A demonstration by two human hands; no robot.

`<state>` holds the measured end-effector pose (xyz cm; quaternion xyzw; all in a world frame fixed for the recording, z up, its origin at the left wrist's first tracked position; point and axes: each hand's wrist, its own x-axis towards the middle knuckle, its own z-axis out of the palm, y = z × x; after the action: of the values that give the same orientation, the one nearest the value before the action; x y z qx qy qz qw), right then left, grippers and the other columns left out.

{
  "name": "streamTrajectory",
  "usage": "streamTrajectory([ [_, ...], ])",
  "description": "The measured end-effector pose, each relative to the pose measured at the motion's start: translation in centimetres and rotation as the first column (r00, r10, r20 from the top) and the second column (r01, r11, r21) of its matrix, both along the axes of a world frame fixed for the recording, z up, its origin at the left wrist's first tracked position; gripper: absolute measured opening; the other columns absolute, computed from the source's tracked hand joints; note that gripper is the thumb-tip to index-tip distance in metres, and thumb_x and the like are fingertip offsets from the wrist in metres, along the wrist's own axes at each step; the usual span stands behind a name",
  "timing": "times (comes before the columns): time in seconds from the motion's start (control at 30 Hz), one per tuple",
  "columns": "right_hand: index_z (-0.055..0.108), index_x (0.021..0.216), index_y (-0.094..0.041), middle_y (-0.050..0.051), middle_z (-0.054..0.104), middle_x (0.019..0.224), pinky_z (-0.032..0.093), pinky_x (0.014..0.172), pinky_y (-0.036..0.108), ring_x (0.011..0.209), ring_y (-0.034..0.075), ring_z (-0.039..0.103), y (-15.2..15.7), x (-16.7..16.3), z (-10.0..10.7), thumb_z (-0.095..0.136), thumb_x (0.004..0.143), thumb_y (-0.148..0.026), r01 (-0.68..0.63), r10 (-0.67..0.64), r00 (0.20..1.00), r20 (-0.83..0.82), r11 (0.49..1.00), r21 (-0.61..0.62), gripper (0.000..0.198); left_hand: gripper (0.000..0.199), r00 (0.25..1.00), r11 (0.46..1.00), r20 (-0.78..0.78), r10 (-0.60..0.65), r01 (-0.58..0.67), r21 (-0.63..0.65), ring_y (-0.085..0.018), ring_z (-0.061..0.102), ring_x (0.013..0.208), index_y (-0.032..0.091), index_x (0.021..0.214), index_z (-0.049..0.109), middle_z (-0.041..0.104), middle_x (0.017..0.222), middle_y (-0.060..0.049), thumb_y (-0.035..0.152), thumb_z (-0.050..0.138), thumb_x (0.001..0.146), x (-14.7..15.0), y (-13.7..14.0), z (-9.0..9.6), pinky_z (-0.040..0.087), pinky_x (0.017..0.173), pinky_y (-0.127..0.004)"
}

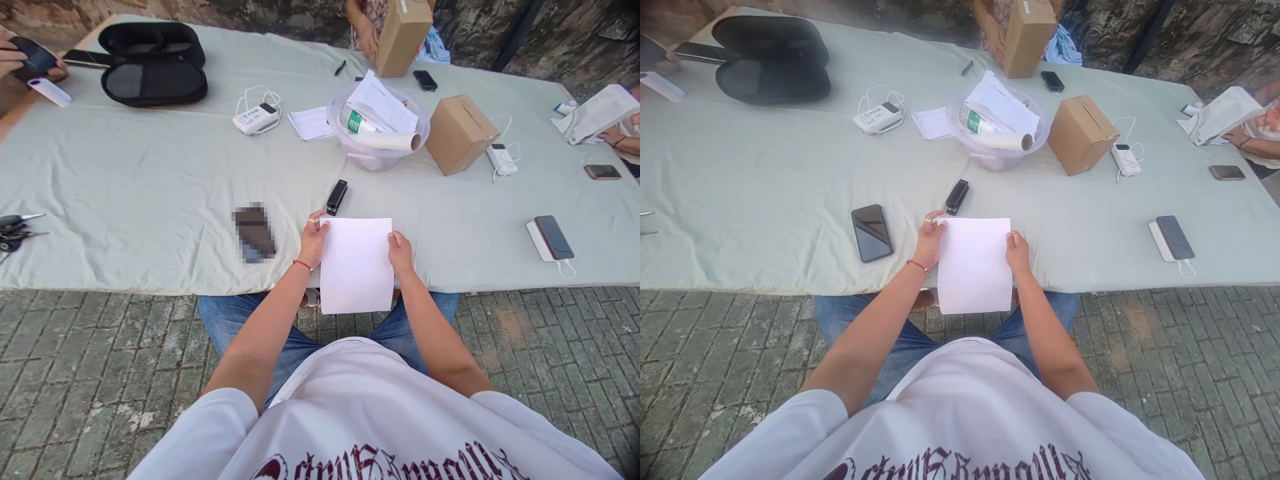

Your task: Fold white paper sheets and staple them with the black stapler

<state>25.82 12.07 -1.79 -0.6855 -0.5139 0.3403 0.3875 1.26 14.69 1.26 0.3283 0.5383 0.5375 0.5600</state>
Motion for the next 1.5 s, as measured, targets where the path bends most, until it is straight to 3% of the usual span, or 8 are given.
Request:
streamTrajectory([
  [0.17,0.061,0.107,-0.024,0.005,0.062,0.092,0.045,0.085,0.039,0.089,0.023,0.056,0.0,-0.1,0.1,0.038,0.093,-0.057,0.013,-0.013,0.999,-0.034,1.0,-0.006,0.043,0.021,1.0,1.0,-0.014,-0.008,0.009,0.018,-0.014,0.042,0.061,0.024,0.099,0.062,0.04,0.066,0.004,0.032,0.064,0.08,0.0,0.0,-0.4,0.041,0.069,-0.029],
  [0.3,0.044,0.142,-0.026,0.006,0.064,0.103,0.046,0.09,0.044,0.099,0.025,0.059,0.1,0.2,0.4,0.044,0.091,-0.059,0.008,-0.012,0.995,-0.101,0.999,-0.039,0.061,0.019,0.998,1.0,-0.065,0.012,-0.011,0.03,-0.014,0.04,0.059,0.025,0.098,0.064,0.035,0.063,0.005,0.032,0.063,0.08,0.1,0.0,-0.7,0.041,0.07,-0.029],
  [0.47,0.039,0.149,-0.032,0.007,0.065,0.107,0.047,0.092,0.047,0.099,0.026,0.061,1.8,1.4,1.3,0.049,0.09,-0.06,-0.108,0.101,0.988,-0.12,0.993,-0.051,0.067,0.018,0.999,0.999,-0.05,-0.006,0.008,0.052,-0.014,0.04,0.058,0.025,0.098,0.064,0.036,0.062,0.005,0.032,0.062,0.082,0.1,-0.2,-0.7,0.042,0.067,-0.029],
  [0.6,0.05,0.142,-0.035,0.007,0.062,0.124,0.04,0.103,0.049,0.115,0.025,0.056,3.8,2.2,2.2,0.054,0.089,-0.056,-0.213,0.212,0.977,-0.037,0.976,-0.046,0.057,0.016,0.999,0.997,-0.036,-0.006,0.009,0.07,-0.013,0.037,0.055,0.024,0.097,0.064,0.032,0.061,0.005,0.03,0.062,0.082,0.1,-0.2,-0.7,0.042,0.065,-0.029],
  [0.73,0.071,0.115,-0.031,0.006,0.064,0.126,0.042,0.102,0.048,0.116,0.025,0.056,4.6,2.2,2.5,0.053,0.09,-0.053,-0.278,0.278,0.96,0.008,0.959,-0.049,0.038,0.016,0.997,0.998,-0.078,-0.01,0.015,0.063,-0.013,0.038,0.055,0.024,0.098,0.065,0.03,0.059,0.006,0.03,0.062,0.083,0.1,-0.3,-0.7,0.043,0.067,-0.03],
  [0.97,0.073,0.112,-0.028,0.005,0.067,0.12,0.045,0.098,0.044,0.107,0.022,0.06,4.2,2.0,2.1,0.051,0.09,-0.045,-0.259,0.259,0.964,0.062,0.966,-0.005,0.035,0.018,0.997,0.998,-0.076,-0.014,0.019,0.064,-0.016,0.046,0.06,0.025,0.099,0.066,0.041,0.062,0.003,0.031,0.063,0.083,0.0,-0.3,-1.0,0.043,0.069,-0.031],
  [1.2,0.073,0.102,-0.023,0.005,0.071,0.094,0.052,0.068,0.033,0.08,0.019,0.063,4.4,2.4,1.1,0.061,0.078,-0.046,-0.145,0.115,0.979,-0.166,0.973,-0.18,0.036,0.019,0.986,0.996,-0.161,-0.051,0.061,0.062,-0.016,0.054,0.066,0.024,0.103,0.065,0.056,0.073,0.001,0.03,0.06,0.085,-0.2,-0.1,-1.4,0.044,0.065,-0.028],
  [1.5,0.07,0.1,-0.02,0.005,0.07,0.093,0.052,0.068,0.031,0.077,0.017,0.062,4.3,2.4,0.7,0.059,0.077,-0.045,-0.103,0.052,0.964,-0.261,0.977,-0.187,0.036,0.02,0.973,0.998,-0.227,-0.046,0.056,0.04,-0.013,0.048,0.06,0.023,0.105,0.064,0.051,0.067,0.002,0.026,0.057,0.087,-0.1,-0.2,-1.0,0.04,0.059,-0.024],
])
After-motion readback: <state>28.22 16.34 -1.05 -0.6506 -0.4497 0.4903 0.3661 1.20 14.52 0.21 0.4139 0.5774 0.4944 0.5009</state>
